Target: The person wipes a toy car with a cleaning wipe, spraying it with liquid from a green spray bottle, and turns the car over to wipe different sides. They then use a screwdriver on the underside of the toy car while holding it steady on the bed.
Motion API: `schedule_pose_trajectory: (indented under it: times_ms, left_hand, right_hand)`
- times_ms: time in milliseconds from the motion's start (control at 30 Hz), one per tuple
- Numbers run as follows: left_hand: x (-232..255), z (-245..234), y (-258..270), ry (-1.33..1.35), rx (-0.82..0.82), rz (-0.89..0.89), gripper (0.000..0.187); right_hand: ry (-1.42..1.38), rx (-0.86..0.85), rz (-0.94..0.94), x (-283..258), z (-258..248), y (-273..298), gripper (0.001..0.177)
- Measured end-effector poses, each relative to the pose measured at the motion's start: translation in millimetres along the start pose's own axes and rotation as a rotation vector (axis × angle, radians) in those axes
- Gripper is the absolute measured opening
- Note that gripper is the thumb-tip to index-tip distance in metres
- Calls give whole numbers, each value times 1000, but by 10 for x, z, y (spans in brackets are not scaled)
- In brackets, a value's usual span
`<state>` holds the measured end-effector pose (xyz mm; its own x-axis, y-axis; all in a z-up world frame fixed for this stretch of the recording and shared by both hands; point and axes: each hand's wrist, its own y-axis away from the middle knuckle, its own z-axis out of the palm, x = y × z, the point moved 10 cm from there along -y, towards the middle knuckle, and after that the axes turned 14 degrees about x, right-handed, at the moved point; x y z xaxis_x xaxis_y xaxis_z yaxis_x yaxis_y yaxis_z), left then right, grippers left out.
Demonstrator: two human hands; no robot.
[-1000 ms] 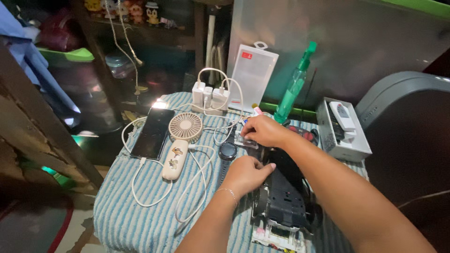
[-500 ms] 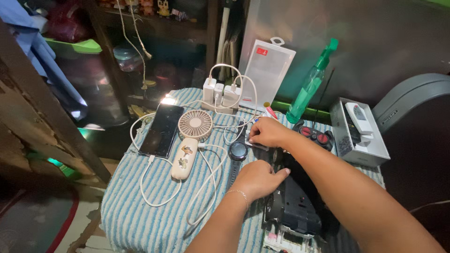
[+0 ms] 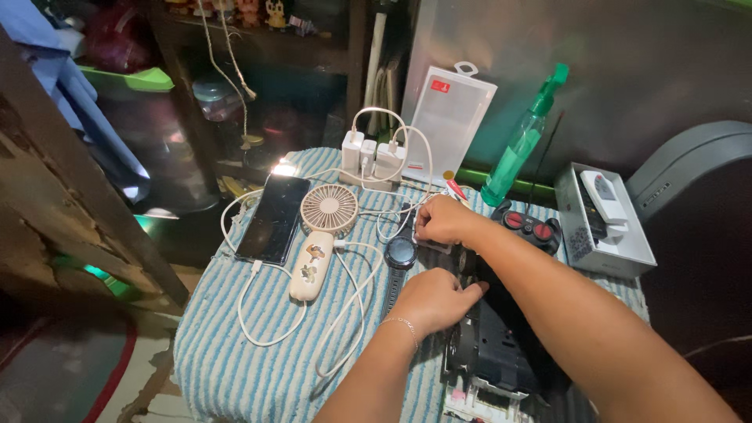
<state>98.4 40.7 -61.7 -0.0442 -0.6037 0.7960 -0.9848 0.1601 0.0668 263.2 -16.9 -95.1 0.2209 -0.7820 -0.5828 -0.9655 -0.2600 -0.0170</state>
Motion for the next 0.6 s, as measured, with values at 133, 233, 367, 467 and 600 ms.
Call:
schedule_pose_trajectory:
  times_ms: [133,233,367,467,600]
  left_hand:
    - [-11,48,-54,19,8,31,63]
    - [-47,87,-100,125,42,22,56]
    - [-82,148,-183,199,95,-1,60]
    - [-101,280,-171,410,62,-88,71]
    - [-54,335,-129,578,-6,-128,90]
  right_hand:
    - [-4,191,-171,-247,-498,149,10]
    - [-208,347,55,-15,-1068,432,12]
    - [-689,492,142,310,-1572,1022,8]
    - [-922,565,149,565,-1614,1401,6]
    - [-907,618,164,761,-1505,1666,5]
